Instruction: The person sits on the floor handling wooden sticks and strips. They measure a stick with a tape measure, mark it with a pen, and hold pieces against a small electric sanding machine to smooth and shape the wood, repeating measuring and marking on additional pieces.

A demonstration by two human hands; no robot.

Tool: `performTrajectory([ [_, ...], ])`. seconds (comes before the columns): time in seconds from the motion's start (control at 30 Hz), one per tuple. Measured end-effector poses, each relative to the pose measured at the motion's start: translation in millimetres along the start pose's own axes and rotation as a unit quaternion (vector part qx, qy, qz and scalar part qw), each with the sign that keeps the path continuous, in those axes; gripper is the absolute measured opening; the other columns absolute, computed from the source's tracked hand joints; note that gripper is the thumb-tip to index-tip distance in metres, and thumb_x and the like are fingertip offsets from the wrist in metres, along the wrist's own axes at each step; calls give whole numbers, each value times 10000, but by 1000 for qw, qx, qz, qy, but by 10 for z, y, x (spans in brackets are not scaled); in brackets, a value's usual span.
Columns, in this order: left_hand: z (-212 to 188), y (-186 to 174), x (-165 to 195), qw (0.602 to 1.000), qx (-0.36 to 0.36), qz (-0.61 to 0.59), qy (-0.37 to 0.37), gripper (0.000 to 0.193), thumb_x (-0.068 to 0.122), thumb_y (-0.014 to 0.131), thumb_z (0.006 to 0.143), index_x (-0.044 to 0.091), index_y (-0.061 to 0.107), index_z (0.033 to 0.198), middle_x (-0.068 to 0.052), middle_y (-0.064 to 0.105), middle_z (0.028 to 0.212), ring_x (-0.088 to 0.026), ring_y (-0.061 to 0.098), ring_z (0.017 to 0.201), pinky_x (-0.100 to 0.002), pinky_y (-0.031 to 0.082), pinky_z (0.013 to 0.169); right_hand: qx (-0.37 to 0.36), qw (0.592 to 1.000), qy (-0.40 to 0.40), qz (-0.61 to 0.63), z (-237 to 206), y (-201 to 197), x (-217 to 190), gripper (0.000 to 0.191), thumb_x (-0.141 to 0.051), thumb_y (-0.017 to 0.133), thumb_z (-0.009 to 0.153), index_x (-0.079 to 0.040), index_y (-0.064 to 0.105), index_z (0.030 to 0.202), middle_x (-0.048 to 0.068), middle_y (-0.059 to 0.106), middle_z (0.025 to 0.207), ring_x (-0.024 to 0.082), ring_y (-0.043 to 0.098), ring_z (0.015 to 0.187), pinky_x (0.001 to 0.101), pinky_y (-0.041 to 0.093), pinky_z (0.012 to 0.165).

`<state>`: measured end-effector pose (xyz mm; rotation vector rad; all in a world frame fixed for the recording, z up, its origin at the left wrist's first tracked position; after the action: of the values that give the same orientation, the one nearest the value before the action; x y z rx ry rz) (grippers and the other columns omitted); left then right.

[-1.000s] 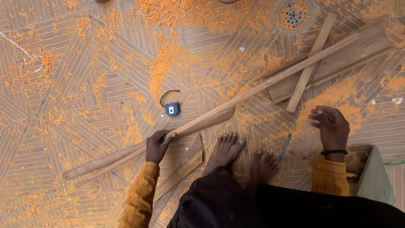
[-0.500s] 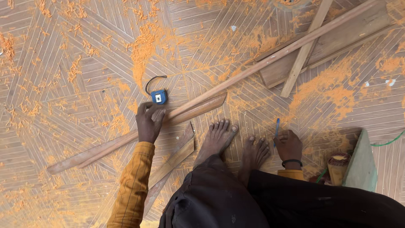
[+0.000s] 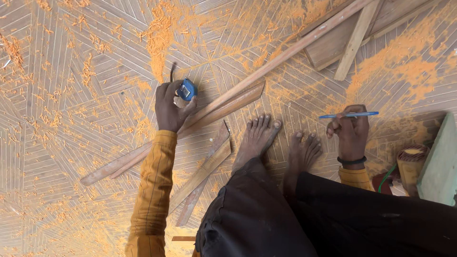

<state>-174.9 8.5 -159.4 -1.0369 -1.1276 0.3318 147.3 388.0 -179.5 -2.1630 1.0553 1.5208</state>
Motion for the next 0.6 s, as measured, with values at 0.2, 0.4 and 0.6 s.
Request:
performTrajectory([
  [0.2,-207,584,956,728,-250,-621,-144,575,362,677,913,52,546,1380,-79,642,1272,-220,675,1130,-383,551,1007,-93,991,55,79,184,660,-137,154,-114,474,1087,-39,549,1199,120,659,913,197,647,795,312,564,705],
  [0.4,-198,1020,1945,781,-314,-514,-166,292,259,648,1050,31,676,1231,-99,668,1037,-190,609,910,-346,516,818,-183,974,49,-122,219,956,-238,190,-76,561,1039,-1,623,1202,111,688,1082,169,712,941,292,618,803],
  [0.6,22,1010,2212,885,-236,-398,-60,310,192,763,887,45,652,1137,-123,672,1032,-238,678,957,-354,535,852,-169,976,141,1,282,700,-314,175,42,674,980,-24,627,1135,60,646,1055,116,681,961,255,577,822],
])
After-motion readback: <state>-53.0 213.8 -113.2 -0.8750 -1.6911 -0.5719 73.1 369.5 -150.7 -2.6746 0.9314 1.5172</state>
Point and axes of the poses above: each hand's wrist, its own z-axis towards the middle knuckle, its own y-axis out of the palm, x = y × z, the point moved 5 cm from there along z, towards the middle knuckle
